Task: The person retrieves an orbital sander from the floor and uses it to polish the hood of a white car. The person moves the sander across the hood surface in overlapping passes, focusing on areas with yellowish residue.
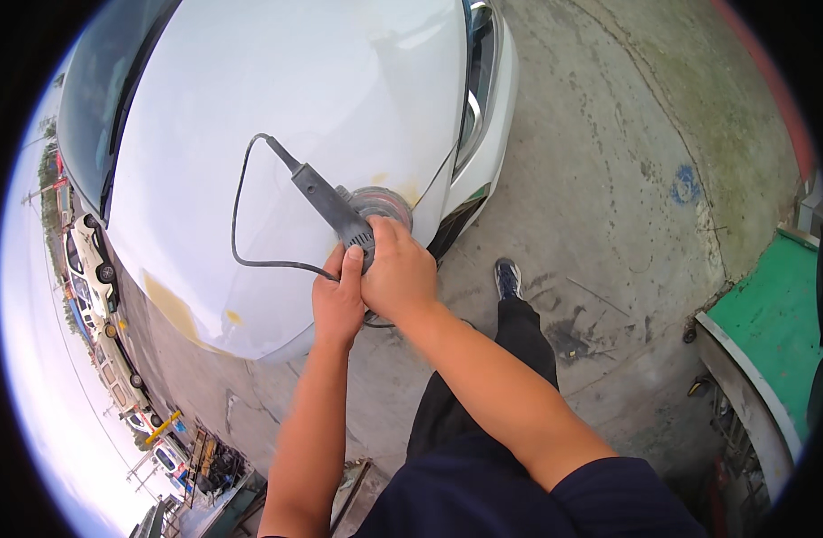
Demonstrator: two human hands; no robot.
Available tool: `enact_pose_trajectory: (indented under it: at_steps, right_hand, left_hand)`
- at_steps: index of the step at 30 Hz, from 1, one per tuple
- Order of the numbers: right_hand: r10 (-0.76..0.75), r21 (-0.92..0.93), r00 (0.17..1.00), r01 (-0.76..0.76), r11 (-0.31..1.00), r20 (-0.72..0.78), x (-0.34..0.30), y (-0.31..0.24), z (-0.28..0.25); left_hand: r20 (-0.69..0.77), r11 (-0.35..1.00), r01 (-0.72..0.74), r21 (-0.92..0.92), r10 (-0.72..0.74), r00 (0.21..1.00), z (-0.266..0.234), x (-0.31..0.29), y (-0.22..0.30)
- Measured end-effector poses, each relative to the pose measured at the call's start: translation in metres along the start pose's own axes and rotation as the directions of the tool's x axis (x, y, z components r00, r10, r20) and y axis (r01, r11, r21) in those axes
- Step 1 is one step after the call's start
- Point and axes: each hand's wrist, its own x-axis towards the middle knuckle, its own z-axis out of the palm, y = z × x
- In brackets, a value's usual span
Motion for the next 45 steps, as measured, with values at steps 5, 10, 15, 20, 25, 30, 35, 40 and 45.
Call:
enact_pose_trajectory:
  at_steps: [5, 10, 15, 20, 25, 30, 35, 40, 45]
  right_hand:
    - [-0.003, -0.069, 1.0, 0.004, 0.998, 0.009, 0.045, -0.018, -0.001]
    - [0.015, -0.12, 0.998, -0.008, 0.993, 0.06, 0.032, -0.022, -0.002]
    - [0.043, -0.097, 0.999, -0.045, 0.994, -0.02, 0.032, -0.006, -0.017]
    - [0.063, -0.07, 0.994, -0.069, 0.995, -0.085, 0.035, 0.002, -0.014]
    - [-0.021, -0.072, 0.997, 0.026, 0.997, 0.069, -0.011, -0.006, 0.02]
    - [-0.088, -0.099, 0.967, 0.114, 0.989, 0.237, -0.055, -0.024, 0.062]
    - [-0.11, -0.07, 0.967, 0.128, 0.989, 0.228, -0.059, -0.018, 0.065]
    - [-0.117, -0.028, 0.993, 0.117, 0.993, -0.02, -0.027, 0.013, 0.027]
    - [-0.147, -0.042, 0.974, 0.141, 0.989, -0.173, 0.007, 0.025, -0.001]
  left_hand:
    - [-0.049, 0.998, -0.002, -0.058, 0.0, 0.999, -0.002, 0.033, 0.027]
    - [-0.062, 1.0, 0.028, -0.009, -0.029, 0.998, -0.003, 0.022, 0.025]
    - [0.016, 0.998, 0.045, 0.047, -0.046, 0.999, 0.013, 0.019, 0.032]
    - [0.057, 0.999, 0.004, 0.039, -0.006, 0.998, 0.017, 0.026, 0.032]
    - [-0.039, 0.997, 0.075, 0.02, -0.074, 0.996, -0.026, -0.002, -0.02]
    - [-0.072, 0.952, 0.237, -0.195, -0.254, 0.964, -0.077, -0.035, -0.071]
    - [-0.018, 0.972, 0.141, -0.186, -0.147, 0.989, -0.076, -0.041, -0.075]
    - [0.079, 0.996, -0.018, -0.086, 0.025, 0.997, -0.026, -0.012, -0.044]
    - [0.131, 0.995, 0.01, -0.099, 0.003, 0.991, 0.013, 0.0, -0.005]
